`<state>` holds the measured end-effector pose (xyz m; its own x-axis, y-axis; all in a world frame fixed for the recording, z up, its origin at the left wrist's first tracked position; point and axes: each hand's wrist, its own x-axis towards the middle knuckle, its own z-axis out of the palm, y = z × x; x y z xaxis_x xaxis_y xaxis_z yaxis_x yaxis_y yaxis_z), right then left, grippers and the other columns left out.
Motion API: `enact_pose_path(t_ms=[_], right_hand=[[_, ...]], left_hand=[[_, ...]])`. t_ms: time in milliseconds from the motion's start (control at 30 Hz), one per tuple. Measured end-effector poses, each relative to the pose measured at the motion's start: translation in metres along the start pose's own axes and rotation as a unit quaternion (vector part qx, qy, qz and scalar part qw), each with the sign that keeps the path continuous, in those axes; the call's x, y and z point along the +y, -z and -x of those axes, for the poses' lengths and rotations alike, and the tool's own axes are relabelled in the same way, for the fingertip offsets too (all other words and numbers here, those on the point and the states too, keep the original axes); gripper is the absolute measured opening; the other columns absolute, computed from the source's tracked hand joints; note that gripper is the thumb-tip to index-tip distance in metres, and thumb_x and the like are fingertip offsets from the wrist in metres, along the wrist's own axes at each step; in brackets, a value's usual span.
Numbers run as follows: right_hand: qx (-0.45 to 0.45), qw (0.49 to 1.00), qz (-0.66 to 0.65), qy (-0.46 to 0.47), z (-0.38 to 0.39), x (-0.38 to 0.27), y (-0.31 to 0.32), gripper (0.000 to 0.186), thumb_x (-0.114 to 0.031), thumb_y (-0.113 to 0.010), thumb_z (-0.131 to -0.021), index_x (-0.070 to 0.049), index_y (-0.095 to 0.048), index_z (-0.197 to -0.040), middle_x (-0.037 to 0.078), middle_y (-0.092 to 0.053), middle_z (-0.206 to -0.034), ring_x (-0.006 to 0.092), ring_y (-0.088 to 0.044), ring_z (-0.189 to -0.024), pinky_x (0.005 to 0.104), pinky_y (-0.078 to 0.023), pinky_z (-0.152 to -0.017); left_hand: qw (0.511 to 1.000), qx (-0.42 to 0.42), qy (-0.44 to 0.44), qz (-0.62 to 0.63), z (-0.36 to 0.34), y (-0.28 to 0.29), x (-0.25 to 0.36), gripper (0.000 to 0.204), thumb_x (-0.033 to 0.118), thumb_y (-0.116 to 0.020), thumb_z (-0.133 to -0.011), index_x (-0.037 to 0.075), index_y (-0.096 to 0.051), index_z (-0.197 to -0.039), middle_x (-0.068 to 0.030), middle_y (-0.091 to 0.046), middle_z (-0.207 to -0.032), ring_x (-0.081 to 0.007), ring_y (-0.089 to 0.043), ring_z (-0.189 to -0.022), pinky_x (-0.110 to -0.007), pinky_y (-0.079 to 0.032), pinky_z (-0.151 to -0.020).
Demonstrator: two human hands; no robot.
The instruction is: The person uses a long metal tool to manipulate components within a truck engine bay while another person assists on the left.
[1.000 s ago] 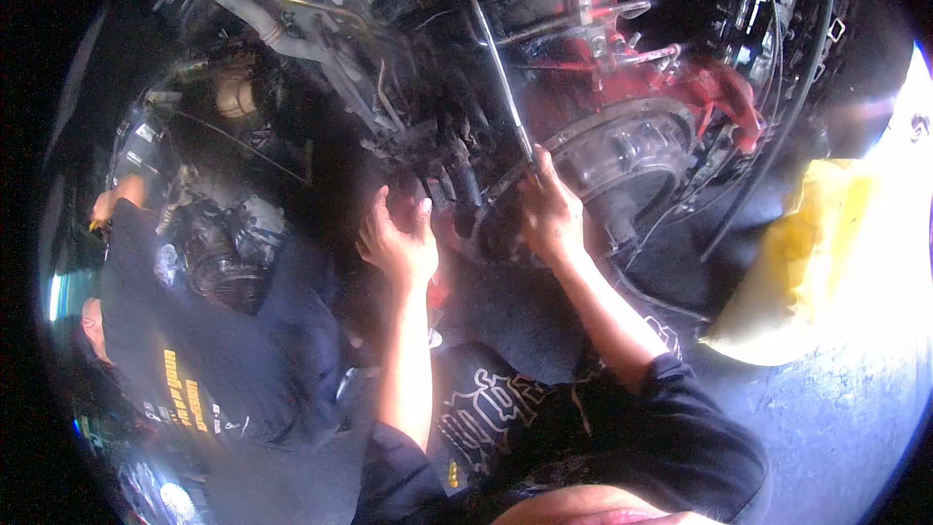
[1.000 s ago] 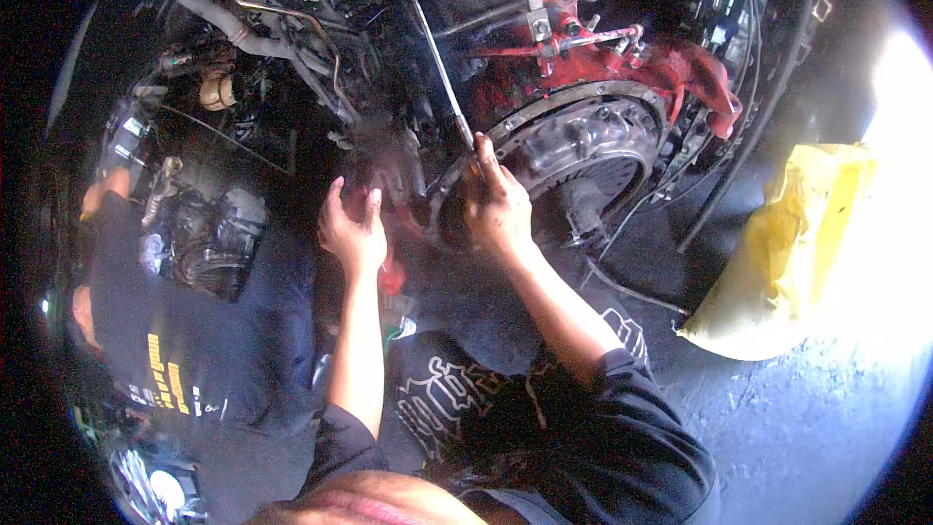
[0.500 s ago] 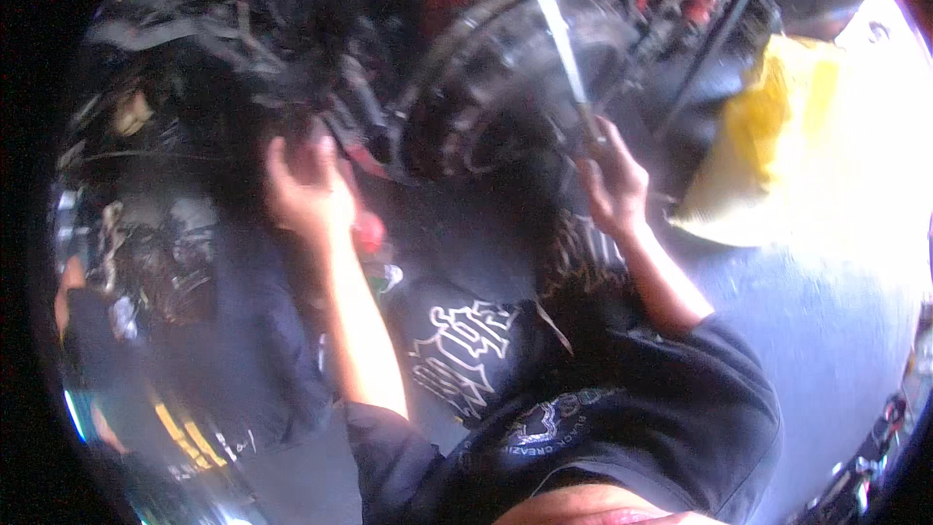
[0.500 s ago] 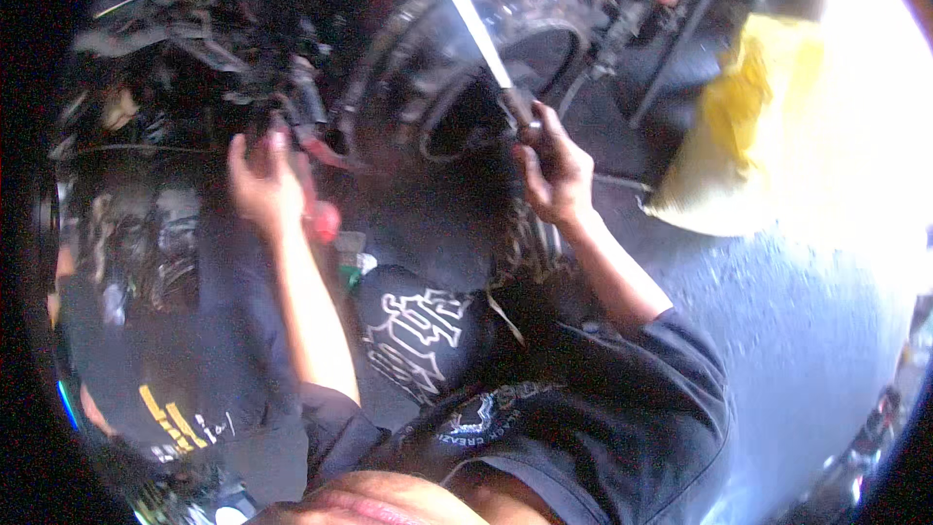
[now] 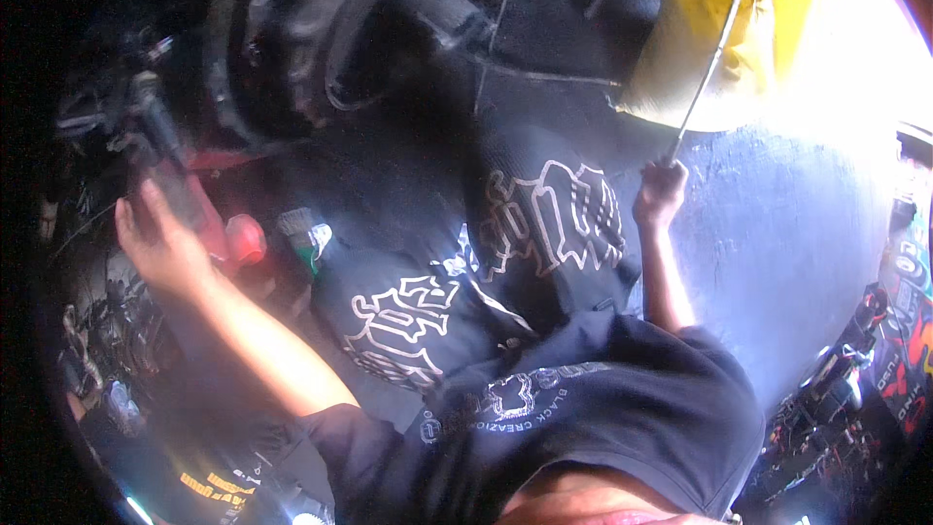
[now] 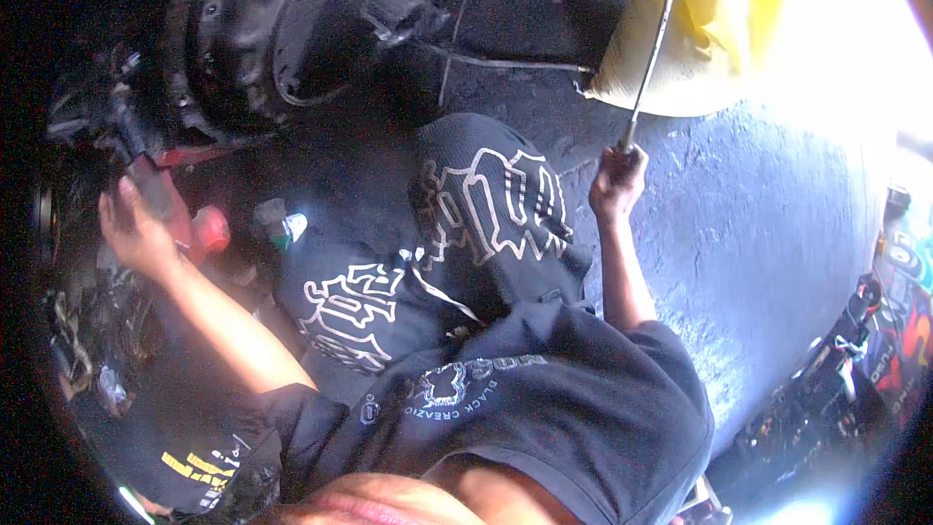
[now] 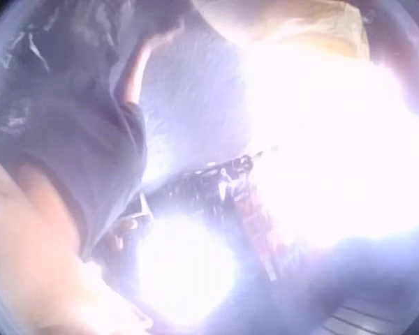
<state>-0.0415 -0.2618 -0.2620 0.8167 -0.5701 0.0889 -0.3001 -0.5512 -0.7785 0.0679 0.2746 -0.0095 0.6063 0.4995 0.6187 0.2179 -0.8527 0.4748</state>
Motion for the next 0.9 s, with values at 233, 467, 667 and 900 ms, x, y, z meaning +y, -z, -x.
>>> enact_pose_path(t_ms=[233,467,667,900], right_hand=[[-0.286,0.912,0.27,-0.117,-0.027,0.055,-0.079,0.035,-0.022,-0.053,-0.09,-0.006,-0.042,-0.118,0.027,-0.064,-0.098,0.0472,-0.062,-0.09,0.0547,-0.049,-0.075],[-0.194,0.962,0.188,-0.05,-0.026,0.016,-0.115,0.031,-0.015,-0.054,-0.086,-0.006,-0.045,-0.114,0.025,-0.064,-0.098,0.0457,-0.063,-0.088,0.0535,-0.048,-0.075],[-0.344,0.873,0.331,-0.103,-0.03,0.079,-0.088,0.027,-0.026,-0.046,-0.092,-0.006,-0.043,-0.11,0.028,-0.063,-0.098,0.0497,-0.06,-0.092,0.0569,-0.045,-0.077],[-0.272,0.924,0.257,-0.083,-0.035,0.087,-0.092,0.029,-0.026,-0.047,-0.09,-0.007,-0.043,-0.112,0.03,-0.063,-0.101,0.0491,-0.06,-0.095,0.0566,-0.046,-0.08]], left_hand=[[0.999,0.016,-0.033,-0.015,-0.006,-0.023,-0.005,0.062,0.039,-0.07,-0.085,-0.01,-0.056,-0.121,-0.0242,-0.06,-0.124,-0.0301,-0.059,-0.115,-0.036,-0.043,-0.1],[0.999,-0.007,0.03,-0.019,-0.012,-0.028,-0.023,0.06,0.037,-0.069,-0.086,-0.008,-0.054,-0.124,-0.0243,-0.057,-0.127,-0.0302,-0.055,-0.12,-0.036,-0.042,-0.102],[0.995,-0.008,0.003,-0.096,-0.002,-0.033,0.001,0.064,0.041,-0.073,-0.082,-0.004,-0.056,-0.124,-0.0212,-0.062,-0.122,-0.0294,-0.059,-0.115,-0.035,-0.045,-0.099],[0.998,-0.007,-0.014,-0.063,-0.006,-0.025,-0.027,0.067,0.044,-0.076,-0.078,-0.001,-0.058,-0.124,-0.0183,-0.062,-0.123,-0.0279,-0.059,-0.115,-0.035,-0.045,-0.098]])
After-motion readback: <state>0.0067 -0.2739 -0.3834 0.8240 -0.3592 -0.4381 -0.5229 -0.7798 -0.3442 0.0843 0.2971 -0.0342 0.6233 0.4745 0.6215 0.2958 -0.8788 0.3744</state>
